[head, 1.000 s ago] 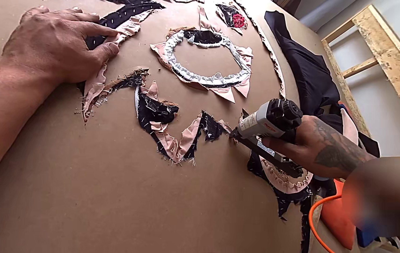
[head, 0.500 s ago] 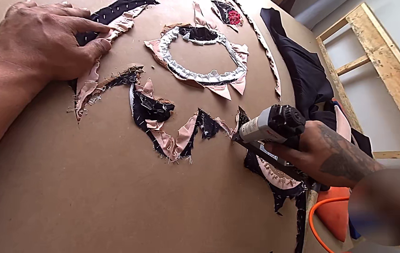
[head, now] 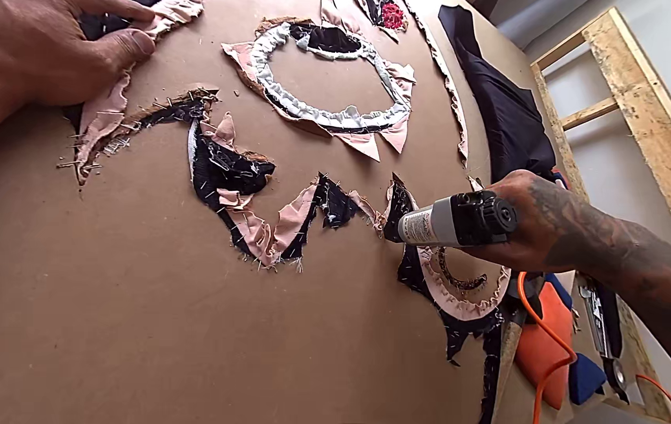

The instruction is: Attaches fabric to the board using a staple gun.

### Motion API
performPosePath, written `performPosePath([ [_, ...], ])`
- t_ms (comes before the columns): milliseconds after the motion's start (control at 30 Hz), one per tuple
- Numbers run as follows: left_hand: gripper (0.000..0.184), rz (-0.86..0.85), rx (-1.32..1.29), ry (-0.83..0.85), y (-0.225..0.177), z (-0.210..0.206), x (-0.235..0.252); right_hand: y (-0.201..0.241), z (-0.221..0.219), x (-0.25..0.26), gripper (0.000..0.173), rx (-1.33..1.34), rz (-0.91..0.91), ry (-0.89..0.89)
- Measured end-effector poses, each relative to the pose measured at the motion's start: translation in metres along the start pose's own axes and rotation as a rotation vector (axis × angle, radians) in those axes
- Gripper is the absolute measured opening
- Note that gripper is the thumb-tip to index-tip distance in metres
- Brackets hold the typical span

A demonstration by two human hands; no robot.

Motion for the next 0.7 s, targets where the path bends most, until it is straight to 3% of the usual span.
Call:
performPosePath([
  [200, 0.054, 0.003, 0.041, -0.001, 0.005, -0.001, 0.002, 0.005, 0.003, 0.014, 0.014, -0.023, 0.051, 0.085],
  [433, 0.053, 0.009, 0.014, 0.002, -0.001, 0.004, -0.001, -0.037, 0.032, 0.014, 0.028, -0.072, 0.195, 0.078],
  [700, 0.05, -0.066, 0.0, -0.03, 0.008, -0.002, 0.009, -0.045, 0.018, 0.036, 0.034, -0.131, 0.322, 0.142],
])
Point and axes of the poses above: each hand's wrist, its own x-axis towards the middle knuckle, its own z-axis out of the back of the hand, y = z × x, the point moved 6 cm from there along x, towards the middle knuckle, and after that the axes turned 8 degrees about z, right-handed, at the moved point
